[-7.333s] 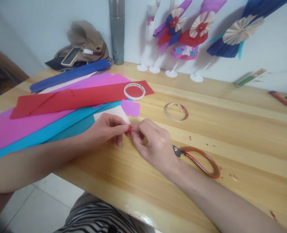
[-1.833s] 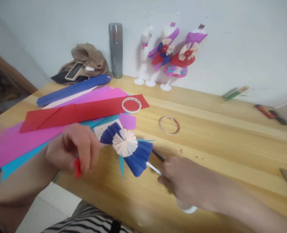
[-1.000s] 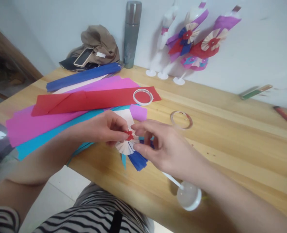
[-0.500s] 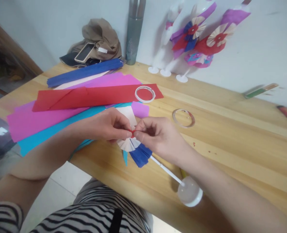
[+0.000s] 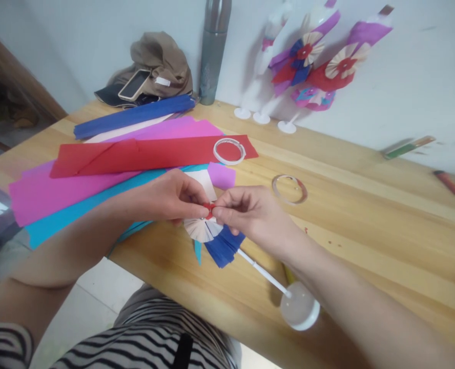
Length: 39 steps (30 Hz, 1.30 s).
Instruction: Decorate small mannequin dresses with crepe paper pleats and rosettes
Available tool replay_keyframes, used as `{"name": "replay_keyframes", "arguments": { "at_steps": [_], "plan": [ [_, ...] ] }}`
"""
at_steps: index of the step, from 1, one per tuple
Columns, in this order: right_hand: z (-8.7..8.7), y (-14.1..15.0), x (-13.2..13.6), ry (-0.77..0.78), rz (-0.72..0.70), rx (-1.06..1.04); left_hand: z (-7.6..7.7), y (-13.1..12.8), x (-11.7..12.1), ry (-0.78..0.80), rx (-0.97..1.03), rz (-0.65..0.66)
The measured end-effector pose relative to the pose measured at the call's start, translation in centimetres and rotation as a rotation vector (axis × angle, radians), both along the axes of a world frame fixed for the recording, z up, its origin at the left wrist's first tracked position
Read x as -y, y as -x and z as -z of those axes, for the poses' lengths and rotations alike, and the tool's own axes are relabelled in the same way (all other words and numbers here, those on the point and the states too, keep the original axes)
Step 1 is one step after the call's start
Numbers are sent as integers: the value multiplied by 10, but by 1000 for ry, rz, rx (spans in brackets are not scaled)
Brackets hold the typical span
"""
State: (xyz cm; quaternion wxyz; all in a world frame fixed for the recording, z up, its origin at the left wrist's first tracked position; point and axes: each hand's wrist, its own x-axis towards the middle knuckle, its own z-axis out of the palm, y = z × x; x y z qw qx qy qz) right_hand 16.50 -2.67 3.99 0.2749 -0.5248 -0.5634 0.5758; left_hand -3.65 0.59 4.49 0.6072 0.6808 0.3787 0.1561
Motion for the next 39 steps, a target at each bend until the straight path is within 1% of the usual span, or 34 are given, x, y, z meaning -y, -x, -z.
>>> {"name": "replay_keyframes", "arguments": {
  "at_steps": [3, 6, 9, 11, 14, 16, 21, 25, 28, 30, 32, 36, 39],
  "plan": [
    [-4, -3, 3, -18, 3, -18, 1, -4, 1, 107, 23, -23],
    [-4, -9, 5, -69, -23, -92, -2, -7, 3, 181, 62, -27],
    [-1, -13, 5, -139, -2, -105, -4, -8, 4, 211, 111, -48],
    [1, -13, 4, -173, 5, -68, -5, -8, 5, 217, 119, -61],
    [4, -13, 3, -227, -23, -14, -3, -9, 6, 224, 124, -60],
    [6, -14, 4, -317, -37, 42, -1, -11, 7, 208, 122, -60],
    [4, -14, 12, -635, -79, 262, 1, -13, 10, 164, 79, -93],
    [0, -12, 16, -789, -111, 319, 0, -14, 12, 190, 80, -74],
    [0, -12, 18, -852, -120, 318, 0, -15, 13, 186, 87, -73],
    [1, -13, 18, -852, -122, 326, 0, -15, 14, 177, 82, -76],
    [1, -14, 18, -810, -115, 344, 1, -16, 14, 168, 85, -76],
    [1, -15, 18, -665, -53, 273, 1, -14, 15, 145, 94, -72],
    [2, -14, 17, -556, -51, 227, 1, -14, 15, 120, 83, -69]
  ]
}}
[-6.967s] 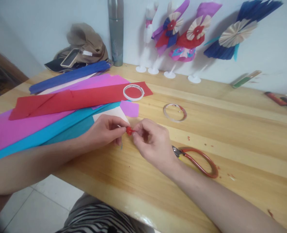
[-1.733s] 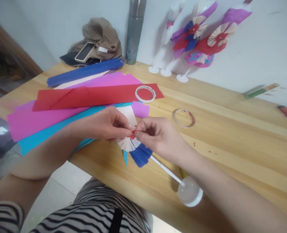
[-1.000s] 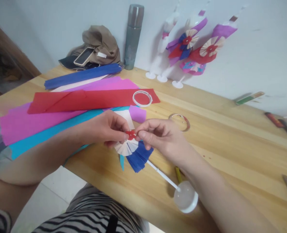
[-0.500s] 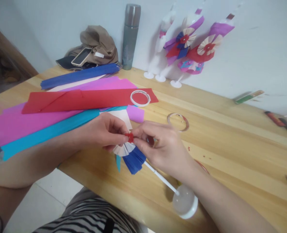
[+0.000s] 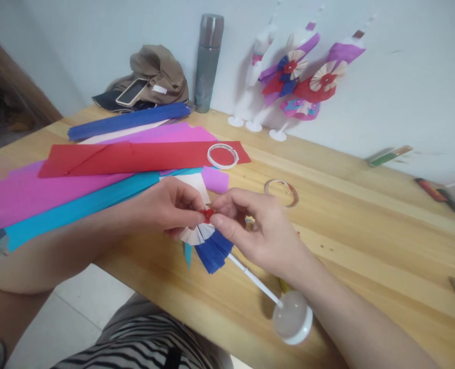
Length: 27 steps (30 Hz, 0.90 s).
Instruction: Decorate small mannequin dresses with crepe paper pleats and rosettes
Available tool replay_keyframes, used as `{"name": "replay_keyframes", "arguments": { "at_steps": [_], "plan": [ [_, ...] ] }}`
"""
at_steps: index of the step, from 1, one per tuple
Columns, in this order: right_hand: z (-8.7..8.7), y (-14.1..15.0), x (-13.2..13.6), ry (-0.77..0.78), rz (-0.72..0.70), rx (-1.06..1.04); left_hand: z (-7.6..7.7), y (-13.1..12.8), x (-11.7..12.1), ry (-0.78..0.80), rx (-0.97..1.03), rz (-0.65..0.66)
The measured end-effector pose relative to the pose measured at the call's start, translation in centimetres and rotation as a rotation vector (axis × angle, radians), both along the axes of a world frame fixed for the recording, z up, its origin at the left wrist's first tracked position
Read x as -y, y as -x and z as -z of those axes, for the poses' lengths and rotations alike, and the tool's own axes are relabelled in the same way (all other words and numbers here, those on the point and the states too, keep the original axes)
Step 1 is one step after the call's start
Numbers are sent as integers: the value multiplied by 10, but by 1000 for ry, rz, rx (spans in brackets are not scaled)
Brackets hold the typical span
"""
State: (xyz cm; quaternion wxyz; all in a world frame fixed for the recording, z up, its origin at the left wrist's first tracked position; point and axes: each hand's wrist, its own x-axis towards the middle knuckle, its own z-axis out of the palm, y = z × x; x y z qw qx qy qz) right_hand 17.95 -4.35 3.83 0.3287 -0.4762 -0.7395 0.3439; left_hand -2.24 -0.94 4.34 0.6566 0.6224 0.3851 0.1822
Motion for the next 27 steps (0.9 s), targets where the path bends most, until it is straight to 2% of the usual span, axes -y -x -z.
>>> {"name": "replay_keyframes", "arguments": {
  "at_steps": [3, 8, 11, 16, 23, 27],
  "plan": [
    [2, 1, -2, 107, -1, -11, 0, -2, 1, 0, -18, -6],
    [0, 4, -5, 353, -1, -144, -1, -2, 1, -13, -32, -16],
    [0, 3, -8, 427, -13, -198, -3, 1, 1, -34, -30, -10],
    [6, 0, -11, 466, -16, -244, -7, 5, -2, -91, -84, -7],
    [-4, 6, -11, 450, -63, -112, -3, 11, -15, -349, -142, -157],
    [-3, 14, -18, 452, -131, -22, 0, 10, -20, -402, -182, -210]
  ]
}}
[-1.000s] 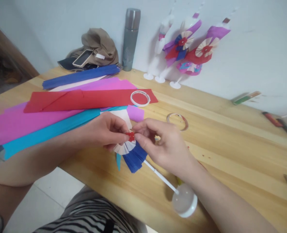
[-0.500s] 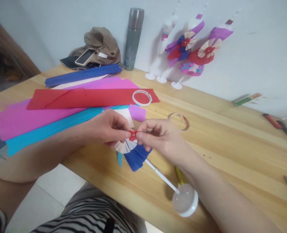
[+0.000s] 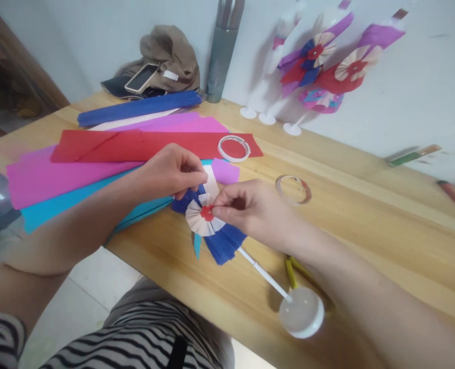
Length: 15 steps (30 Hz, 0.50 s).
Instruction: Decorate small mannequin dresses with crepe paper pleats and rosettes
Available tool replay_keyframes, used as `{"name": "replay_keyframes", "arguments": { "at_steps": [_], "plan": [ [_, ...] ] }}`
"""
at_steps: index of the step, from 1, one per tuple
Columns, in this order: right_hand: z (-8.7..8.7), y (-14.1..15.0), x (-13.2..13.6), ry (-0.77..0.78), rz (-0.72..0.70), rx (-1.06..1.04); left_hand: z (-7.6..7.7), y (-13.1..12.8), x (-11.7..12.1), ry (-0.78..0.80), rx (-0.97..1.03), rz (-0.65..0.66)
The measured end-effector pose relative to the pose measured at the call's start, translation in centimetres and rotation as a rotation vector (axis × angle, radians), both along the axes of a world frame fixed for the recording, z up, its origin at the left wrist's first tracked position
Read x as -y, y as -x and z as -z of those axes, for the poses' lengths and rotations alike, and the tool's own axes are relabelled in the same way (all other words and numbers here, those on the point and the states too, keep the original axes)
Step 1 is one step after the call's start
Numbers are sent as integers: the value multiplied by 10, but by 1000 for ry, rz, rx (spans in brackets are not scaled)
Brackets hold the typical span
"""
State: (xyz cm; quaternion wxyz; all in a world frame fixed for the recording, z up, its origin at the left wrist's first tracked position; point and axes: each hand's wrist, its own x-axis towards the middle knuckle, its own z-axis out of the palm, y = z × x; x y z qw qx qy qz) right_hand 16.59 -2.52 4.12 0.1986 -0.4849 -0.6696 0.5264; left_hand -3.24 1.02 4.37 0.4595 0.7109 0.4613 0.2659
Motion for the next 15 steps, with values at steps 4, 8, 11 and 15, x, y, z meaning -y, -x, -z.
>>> {"name": "replay_keyframes", "arguments": {
  "at_steps": [4, 8, 11, 15],
  "plan": [
    [5, 6, -5, 9, -23, 72, 0, -1, 0, -37, -46, 2],
    [4, 12, -5, -52, -18, 176, -2, 2, 2, -33, -102, 66],
    [2, 15, -4, -120, -14, 270, -2, 5, 3, -51, -153, 160],
    [6, 15, -4, -184, -9, 313, 1, 7, 2, -104, -195, 246]
  ]
}}
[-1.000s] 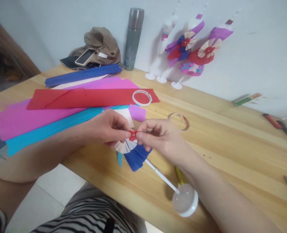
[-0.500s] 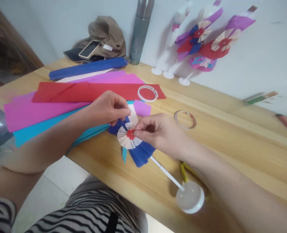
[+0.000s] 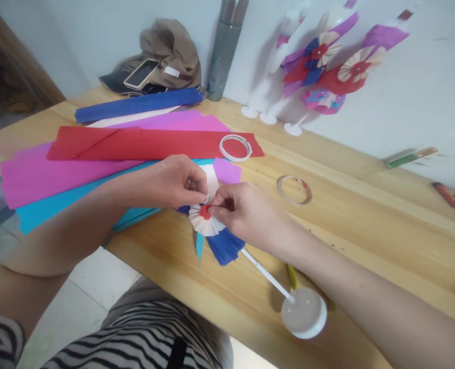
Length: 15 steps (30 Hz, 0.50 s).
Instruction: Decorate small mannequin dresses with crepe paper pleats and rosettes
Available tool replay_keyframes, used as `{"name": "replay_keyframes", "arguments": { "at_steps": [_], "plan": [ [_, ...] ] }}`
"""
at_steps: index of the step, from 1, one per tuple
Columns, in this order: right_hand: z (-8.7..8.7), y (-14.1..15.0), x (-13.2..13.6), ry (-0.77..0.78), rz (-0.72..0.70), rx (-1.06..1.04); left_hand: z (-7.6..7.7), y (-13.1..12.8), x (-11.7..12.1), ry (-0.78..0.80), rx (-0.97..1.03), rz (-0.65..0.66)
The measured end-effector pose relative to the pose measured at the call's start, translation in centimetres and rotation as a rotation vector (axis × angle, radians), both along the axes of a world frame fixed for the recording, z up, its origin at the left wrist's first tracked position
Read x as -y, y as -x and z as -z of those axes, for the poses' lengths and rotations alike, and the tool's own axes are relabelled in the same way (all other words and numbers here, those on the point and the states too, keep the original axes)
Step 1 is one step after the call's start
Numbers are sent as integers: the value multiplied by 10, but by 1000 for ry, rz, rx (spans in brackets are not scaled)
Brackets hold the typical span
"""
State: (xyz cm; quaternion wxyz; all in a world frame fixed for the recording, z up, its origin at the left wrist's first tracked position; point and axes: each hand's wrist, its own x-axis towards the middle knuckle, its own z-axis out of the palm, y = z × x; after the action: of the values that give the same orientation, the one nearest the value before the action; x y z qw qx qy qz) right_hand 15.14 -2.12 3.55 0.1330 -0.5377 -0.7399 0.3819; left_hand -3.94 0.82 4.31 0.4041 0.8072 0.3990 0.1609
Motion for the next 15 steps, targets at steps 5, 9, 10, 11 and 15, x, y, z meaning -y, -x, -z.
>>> {"name": "replay_keyframes", "arguments": {
  "at_steps": [5, 9, 10, 11, 15],
  "plan": [
    [6, -3, 0, -30, 27, 27, 4, 0, -2, -22, -22, 38],
    [4, 0, 0, -10, 14, 75, 4, -1, -3, -59, -25, -73],
    [3, 1, 1, -8, 12, 89, 4, -1, -3, -90, -45, -113],
    [2, 1, 1, -9, 10, 102, 3, -2, -3, -126, -74, -147],
    [1, 3, 1, -43, 21, 148, 1, -3, -3, -224, -213, -202]
  ]
}}
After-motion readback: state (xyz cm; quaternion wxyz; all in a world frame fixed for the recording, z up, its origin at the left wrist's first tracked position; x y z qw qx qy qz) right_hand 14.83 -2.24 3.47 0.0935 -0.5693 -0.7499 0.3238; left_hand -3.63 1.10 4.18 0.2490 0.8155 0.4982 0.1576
